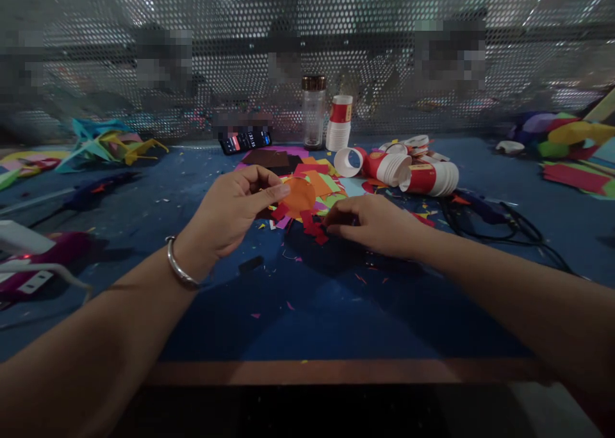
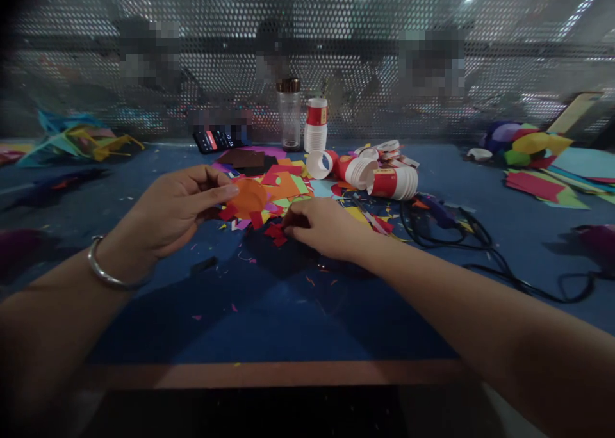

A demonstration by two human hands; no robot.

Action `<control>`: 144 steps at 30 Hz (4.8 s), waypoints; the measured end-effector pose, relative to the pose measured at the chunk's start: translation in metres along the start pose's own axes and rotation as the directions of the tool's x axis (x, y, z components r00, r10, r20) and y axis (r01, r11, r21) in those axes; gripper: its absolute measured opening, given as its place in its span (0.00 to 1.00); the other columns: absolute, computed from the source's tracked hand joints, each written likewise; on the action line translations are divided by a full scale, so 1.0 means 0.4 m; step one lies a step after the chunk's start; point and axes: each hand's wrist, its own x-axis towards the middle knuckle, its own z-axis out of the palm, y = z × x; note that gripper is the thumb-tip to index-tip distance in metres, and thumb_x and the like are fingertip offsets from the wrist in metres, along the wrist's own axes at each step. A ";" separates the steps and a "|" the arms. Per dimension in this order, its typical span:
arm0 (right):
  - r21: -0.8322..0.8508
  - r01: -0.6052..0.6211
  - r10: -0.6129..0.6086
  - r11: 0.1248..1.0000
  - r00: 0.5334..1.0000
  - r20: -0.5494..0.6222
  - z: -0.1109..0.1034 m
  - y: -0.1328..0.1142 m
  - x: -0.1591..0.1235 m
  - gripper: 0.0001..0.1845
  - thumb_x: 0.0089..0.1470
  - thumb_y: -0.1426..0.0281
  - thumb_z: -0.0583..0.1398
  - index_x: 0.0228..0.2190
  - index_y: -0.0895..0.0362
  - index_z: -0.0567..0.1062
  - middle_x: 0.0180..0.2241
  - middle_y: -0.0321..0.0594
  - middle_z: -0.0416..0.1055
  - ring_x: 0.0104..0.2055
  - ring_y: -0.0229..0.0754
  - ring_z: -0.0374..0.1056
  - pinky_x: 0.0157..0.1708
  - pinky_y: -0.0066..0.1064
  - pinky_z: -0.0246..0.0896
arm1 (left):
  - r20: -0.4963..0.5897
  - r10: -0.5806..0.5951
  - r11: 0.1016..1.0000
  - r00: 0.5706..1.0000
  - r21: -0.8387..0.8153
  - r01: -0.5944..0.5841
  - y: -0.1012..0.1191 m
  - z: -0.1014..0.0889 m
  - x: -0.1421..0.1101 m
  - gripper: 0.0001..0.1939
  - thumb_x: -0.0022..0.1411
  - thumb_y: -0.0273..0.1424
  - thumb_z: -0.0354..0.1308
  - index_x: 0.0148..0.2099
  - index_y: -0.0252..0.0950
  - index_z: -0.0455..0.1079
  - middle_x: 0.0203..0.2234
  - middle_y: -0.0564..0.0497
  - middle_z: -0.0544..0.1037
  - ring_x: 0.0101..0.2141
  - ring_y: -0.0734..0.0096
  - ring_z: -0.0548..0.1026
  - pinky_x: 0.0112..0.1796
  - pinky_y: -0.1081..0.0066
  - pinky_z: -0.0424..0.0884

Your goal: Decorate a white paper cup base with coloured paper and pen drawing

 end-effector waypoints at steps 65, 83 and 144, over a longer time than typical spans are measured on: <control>0.484 0.061 0.011 0.873 0.989 -0.145 -0.017 0.021 -0.019 0.06 0.50 0.65 0.68 0.30 0.54 0.82 0.30 0.37 0.81 0.33 0.41 0.75 0.36 0.35 0.70 | 0.222 -0.036 0.985 0.974 0.172 -0.002 -0.026 -0.007 -0.002 0.09 0.53 0.29 0.68 0.29 0.34 0.70 0.21 0.58 0.70 0.23 0.81 0.65 0.26 0.77 0.62; 0.415 0.041 0.008 0.909 0.993 -0.114 -0.025 0.015 -0.019 0.08 0.51 0.64 0.66 0.32 0.56 0.80 0.31 0.38 0.80 0.34 0.41 0.74 0.36 0.35 0.68 | 0.260 -0.033 0.982 0.965 0.190 -0.018 -0.044 0.008 0.001 0.10 0.53 0.31 0.69 0.30 0.35 0.70 0.24 0.56 0.71 0.26 0.78 0.67 0.30 0.74 0.63; 0.295 0.019 -0.055 0.955 0.992 0.112 -0.046 0.035 -0.023 0.11 0.52 0.61 0.63 0.27 0.56 0.77 0.23 0.32 0.69 0.26 0.36 0.60 0.28 0.31 0.51 | 0.547 -0.015 0.886 0.837 0.396 -0.242 -0.016 0.038 0.037 0.08 0.56 0.33 0.65 0.34 0.34 0.72 0.26 0.54 0.74 0.28 0.76 0.69 0.31 0.74 0.66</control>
